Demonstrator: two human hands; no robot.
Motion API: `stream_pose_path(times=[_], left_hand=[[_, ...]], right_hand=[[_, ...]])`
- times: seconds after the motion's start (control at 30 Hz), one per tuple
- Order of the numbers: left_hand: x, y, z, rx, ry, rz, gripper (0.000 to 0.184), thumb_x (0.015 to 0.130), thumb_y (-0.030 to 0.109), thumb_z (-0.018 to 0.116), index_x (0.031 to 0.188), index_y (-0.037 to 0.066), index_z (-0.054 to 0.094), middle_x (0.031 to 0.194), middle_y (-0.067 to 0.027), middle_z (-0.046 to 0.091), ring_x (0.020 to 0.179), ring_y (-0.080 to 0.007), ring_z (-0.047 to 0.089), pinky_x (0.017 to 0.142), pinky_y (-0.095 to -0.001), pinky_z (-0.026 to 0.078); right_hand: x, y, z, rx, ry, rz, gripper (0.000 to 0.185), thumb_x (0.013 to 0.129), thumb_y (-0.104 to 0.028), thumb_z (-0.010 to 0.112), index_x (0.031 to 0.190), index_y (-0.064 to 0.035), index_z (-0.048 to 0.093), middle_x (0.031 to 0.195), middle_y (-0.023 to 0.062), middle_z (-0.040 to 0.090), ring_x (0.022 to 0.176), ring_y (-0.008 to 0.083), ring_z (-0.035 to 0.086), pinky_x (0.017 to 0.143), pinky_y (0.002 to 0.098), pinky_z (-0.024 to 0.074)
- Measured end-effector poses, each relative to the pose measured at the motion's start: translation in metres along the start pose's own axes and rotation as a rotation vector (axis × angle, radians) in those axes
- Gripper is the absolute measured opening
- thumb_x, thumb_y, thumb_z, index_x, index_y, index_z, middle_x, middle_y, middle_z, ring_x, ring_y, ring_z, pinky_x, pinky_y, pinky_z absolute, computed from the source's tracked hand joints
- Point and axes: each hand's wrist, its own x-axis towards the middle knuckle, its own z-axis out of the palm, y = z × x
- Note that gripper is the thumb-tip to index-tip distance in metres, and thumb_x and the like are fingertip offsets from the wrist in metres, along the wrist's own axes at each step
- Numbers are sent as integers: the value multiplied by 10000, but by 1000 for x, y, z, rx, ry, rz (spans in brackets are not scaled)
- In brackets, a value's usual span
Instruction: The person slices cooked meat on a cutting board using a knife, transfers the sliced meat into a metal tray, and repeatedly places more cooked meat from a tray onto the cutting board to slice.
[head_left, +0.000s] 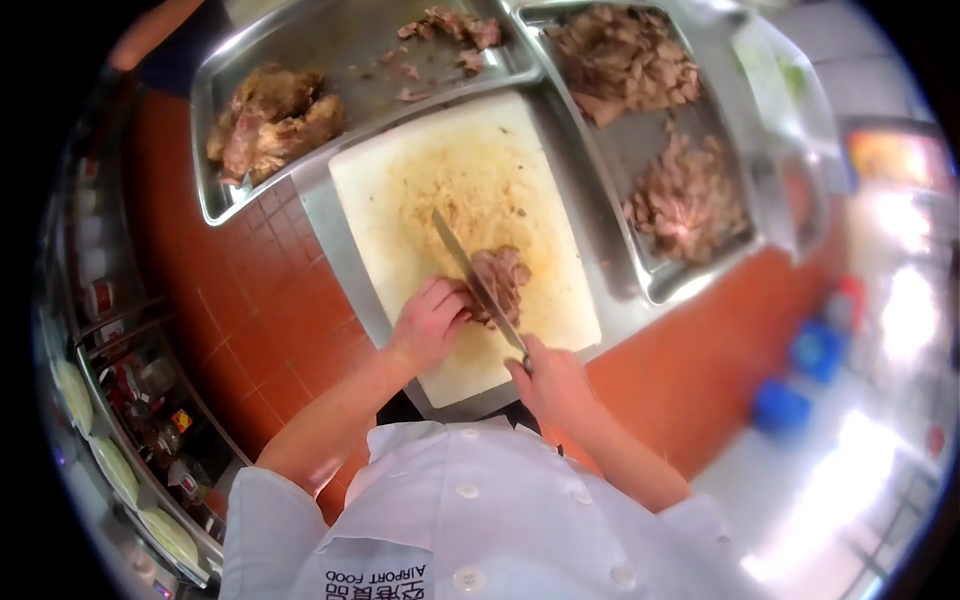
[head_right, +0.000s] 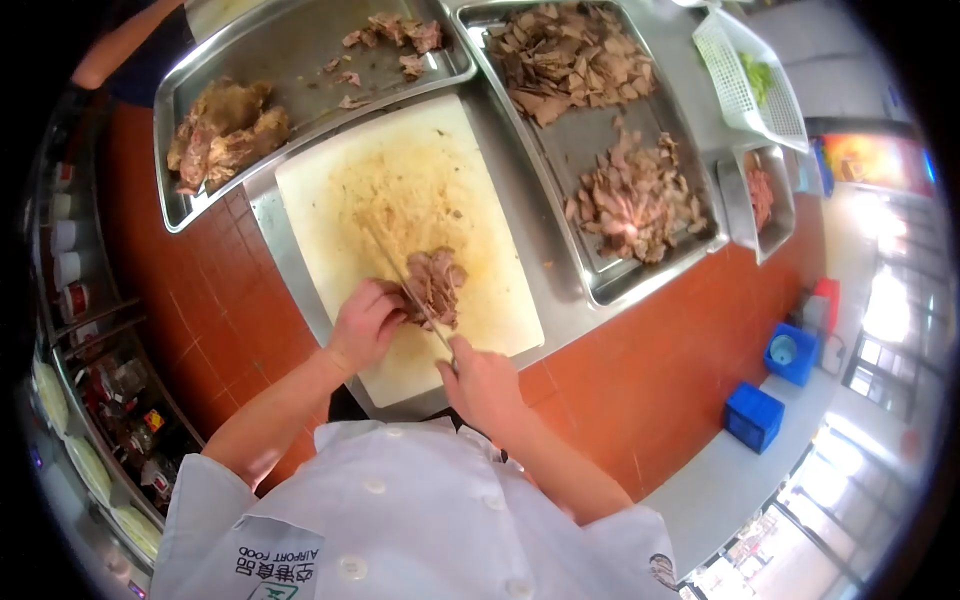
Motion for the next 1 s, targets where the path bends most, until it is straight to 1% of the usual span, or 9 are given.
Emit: stream_pose_path(times=[0.13,0.2,0.27,0.4,0.5,0.67,0.83,0.93,1.0], left_hand=[[1,-3,1,-8,18,2,238,778,-33,761,1003,13,699,1077,-162,663,995,-398,632,846,-458,545],[-3,-2,3,-11,18,-40,235,776,-32,764,999,14,708,1084,-160,666,988,-396,633,844,-458,545],[-6,0,3,3,14,-38,228,777,-33,764,994,15,713,1086,-159,670,983,-395,634,839,-458,545],[-6,-3,5,19,60,-5,226,780,-37,763,994,17,713,1080,-156,673,980,-394,633,828,-455,542],[-4,4,1,25,52,-3,238,775,-53,742,995,20,689,1053,-128,670,982,-357,639,827,-439,556],[-3,-3,4,-17,76,17,218,773,-50,749,974,19,699,1053,-143,671,967,-378,638,821,-450,550],[-5,-2,3,12,40,-31,212,771,-46,757,966,20,709,1051,-148,674,966,-386,644,815,-453,551],[-2,1,0,19,48,-2,218,770,-49,754,969,25,704,1048,-140,674,965,-372,641,811,-446,551],[-6,1,2,44,86,8,225,770,-56,748,970,31,691,1049,-127,670,958,-351,632,805,-434,551]], right_hand=[[-33,4,-1,-51,-37,32,250,958,-213,688,1100,-20,616,709,208,691,683,450,688,636,549,539],[-15,-4,11,-96,-19,44,244,959,-210,683,1095,-19,615,705,207,691,689,449,692,642,549,541],[30,-1,39,-80,58,-26,252,954,-213,690,1091,-15,614,711,210,692,697,451,691,640,548,539],[63,-3,35,-4,148,-90,261,952,-224,698,1082,-13,615,711,207,693,685,447,688,622,537,538],[20,-3,17,15,56,-5,263,954,-228,698,1083,-15,615,710,209,692,676,446,684,616,540,535],[-38,-4,-3,-35,-49,46,239,956,-217,690,1062,-18,608,712,219,689,690,446,688,630,553,533],[38,-5,40,-69,61,-30,228,949,-220,695,996,-21,595,727,231,689,706,451,693,639,551,540],[66,-8,34,-28,72,-66,309,951,-225,712,1146,3,638,758,230,703,723,452,691,664,534,541],[52,-4,28,16,73,-38,321,950,-233,717,1154,2,639,763,224,707,725,450,693,665,531,542]])
